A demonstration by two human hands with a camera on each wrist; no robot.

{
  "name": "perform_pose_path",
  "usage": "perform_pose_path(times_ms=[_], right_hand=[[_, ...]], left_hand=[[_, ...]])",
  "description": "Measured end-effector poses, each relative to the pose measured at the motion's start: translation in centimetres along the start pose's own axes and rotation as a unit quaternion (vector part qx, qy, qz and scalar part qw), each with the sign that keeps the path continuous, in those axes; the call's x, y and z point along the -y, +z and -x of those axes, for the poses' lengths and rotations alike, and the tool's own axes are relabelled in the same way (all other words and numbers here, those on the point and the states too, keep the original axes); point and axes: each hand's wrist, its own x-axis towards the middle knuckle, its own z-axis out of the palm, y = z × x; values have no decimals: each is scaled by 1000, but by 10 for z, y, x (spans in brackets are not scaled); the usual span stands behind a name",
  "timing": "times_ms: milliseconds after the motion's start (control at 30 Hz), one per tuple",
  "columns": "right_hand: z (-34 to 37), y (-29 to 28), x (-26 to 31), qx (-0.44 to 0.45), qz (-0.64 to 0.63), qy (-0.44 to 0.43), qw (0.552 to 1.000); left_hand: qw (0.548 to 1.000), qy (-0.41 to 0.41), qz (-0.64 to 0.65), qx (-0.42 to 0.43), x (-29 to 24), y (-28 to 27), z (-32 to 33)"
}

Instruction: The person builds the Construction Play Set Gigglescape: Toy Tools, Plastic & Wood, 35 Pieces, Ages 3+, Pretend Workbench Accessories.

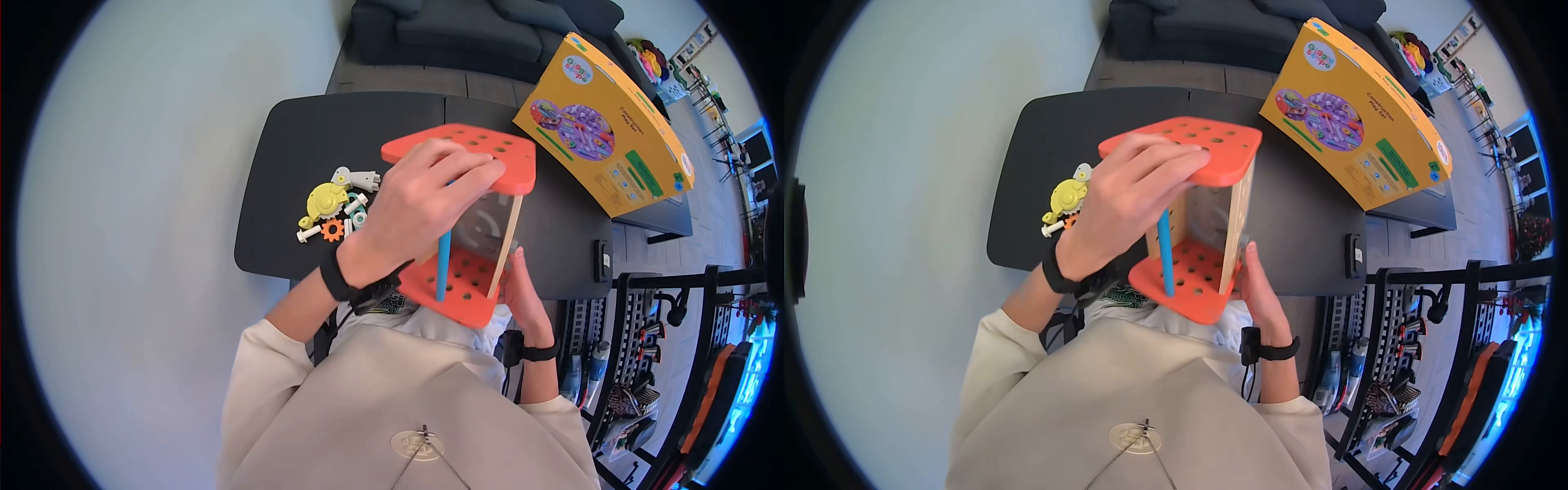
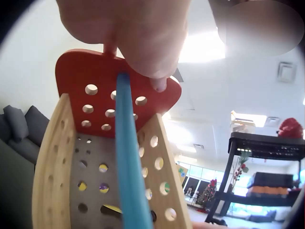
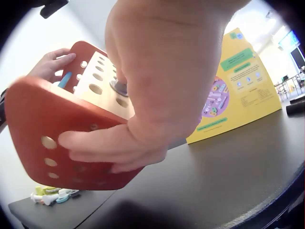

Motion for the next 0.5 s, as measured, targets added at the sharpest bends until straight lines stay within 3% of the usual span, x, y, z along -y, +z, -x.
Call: perform_pose_path(times_ms=[133, 267, 333, 433, 467, 500], right_hand=[[-5, -11, -21, 28, 85, 92, 992], [-6, -14, -29, 28, 121, 108, 986], [-20, -24, -55, -1, 161, 52, 986], [-28, -27, -67, -10, 170, 38, 985], [-28, -31, -63, -9, 171, 39, 984], [-20, -23, -37, 14, 199, 99, 975]], left_hand=[[996, 19, -13, 83, 17, 18, -10], [983, -18, -32, 179, 32, 28, -14], [966, -41, -39, 251, 43, 36, -16], [957, -63, -3, 282, 63, 54, -9], [957, -65, -4, 282, 67, 61, -5], [951, -82, 28, 296, 69, 67, -3]])
